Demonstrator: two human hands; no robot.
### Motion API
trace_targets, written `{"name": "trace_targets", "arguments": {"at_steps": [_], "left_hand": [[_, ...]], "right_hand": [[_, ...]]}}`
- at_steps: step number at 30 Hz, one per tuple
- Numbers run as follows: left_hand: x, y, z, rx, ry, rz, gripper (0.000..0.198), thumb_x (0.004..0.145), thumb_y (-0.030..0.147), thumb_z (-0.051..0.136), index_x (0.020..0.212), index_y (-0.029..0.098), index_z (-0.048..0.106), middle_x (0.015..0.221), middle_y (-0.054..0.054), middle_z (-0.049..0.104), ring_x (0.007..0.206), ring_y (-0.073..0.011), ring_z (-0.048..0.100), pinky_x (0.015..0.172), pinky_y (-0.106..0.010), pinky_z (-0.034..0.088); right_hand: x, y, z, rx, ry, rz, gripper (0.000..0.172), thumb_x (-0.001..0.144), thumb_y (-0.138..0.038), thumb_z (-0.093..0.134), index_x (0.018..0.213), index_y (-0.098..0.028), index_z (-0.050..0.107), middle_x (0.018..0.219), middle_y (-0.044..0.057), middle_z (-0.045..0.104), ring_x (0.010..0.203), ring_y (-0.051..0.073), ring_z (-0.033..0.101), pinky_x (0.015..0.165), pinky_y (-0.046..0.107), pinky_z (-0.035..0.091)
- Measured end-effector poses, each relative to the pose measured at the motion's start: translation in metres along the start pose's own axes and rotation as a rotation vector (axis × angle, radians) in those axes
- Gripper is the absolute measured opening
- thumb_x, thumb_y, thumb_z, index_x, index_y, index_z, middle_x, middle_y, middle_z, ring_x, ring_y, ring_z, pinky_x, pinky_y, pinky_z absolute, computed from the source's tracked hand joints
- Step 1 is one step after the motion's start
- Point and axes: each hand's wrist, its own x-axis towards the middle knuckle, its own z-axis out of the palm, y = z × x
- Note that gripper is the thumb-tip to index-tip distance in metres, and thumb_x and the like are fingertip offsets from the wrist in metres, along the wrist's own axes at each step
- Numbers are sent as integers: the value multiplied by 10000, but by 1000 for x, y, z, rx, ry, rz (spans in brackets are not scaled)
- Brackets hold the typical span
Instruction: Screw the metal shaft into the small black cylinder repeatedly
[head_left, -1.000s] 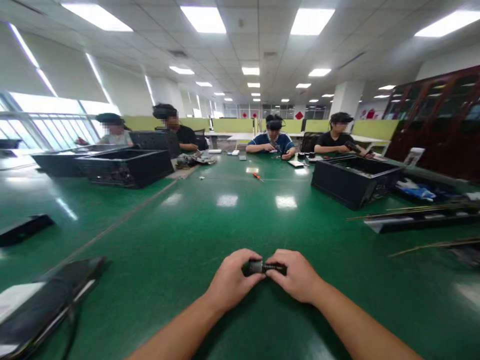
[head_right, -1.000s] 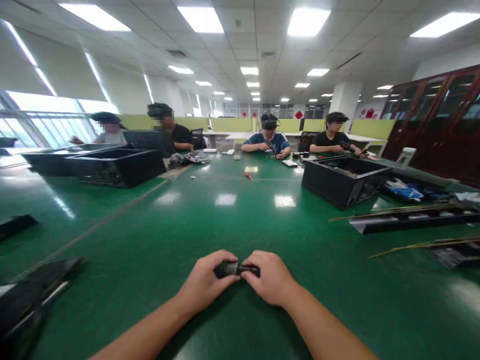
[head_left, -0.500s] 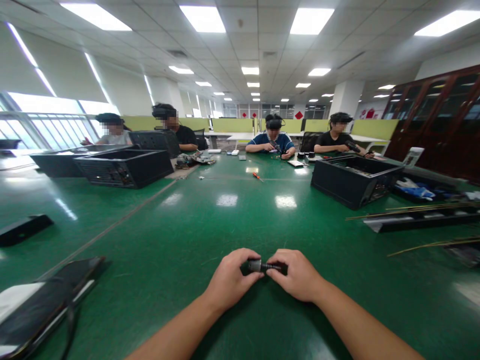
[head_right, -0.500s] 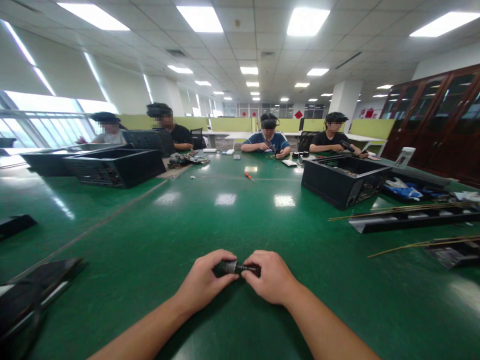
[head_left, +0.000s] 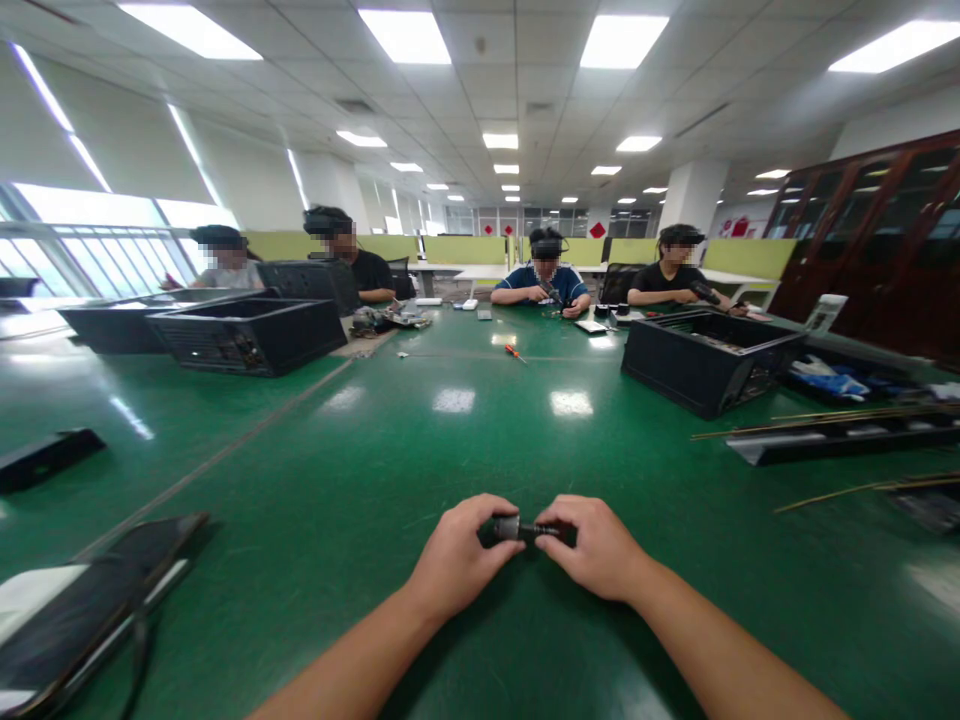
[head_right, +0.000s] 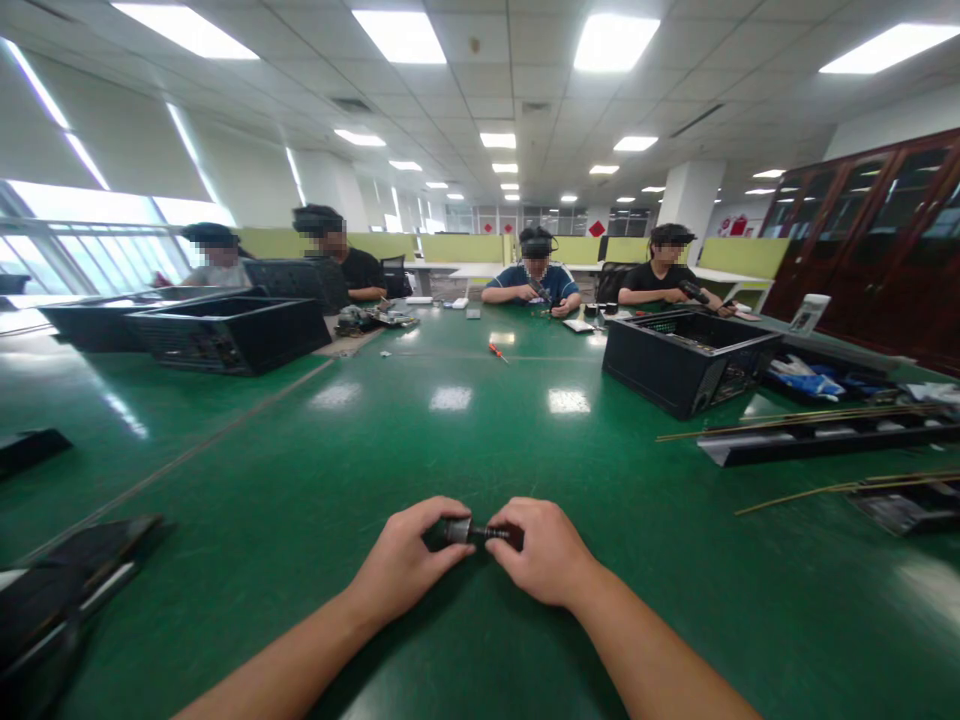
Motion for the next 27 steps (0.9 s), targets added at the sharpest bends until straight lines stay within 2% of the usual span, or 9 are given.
{"name": "trace_targets", "arguments": {"at_steps": [18, 27], "left_hand": [[2, -9, 0, 10, 15, 40, 286, 728, 243, 725, 1005, 217, 658, 991, -49, 719, 942, -208, 666, 887, -369, 518], [4, -9, -4, 7, 42, 29, 269, 729, 245, 730, 988, 222, 661, 964, -33, 713, 913, -193, 659, 857, -335, 516]], "right_hand": [[1, 0, -2, -15, 1, 19, 88, 821, -225, 640, 867, -211, 713, 754, 7, 654, 694, 150, 593, 670, 263, 428], [1, 0, -5, -20, 39, 79, 107, 805, -222, 639, 863, -196, 724, 740, 19, 666, 654, 149, 592, 645, 262, 443]]}}
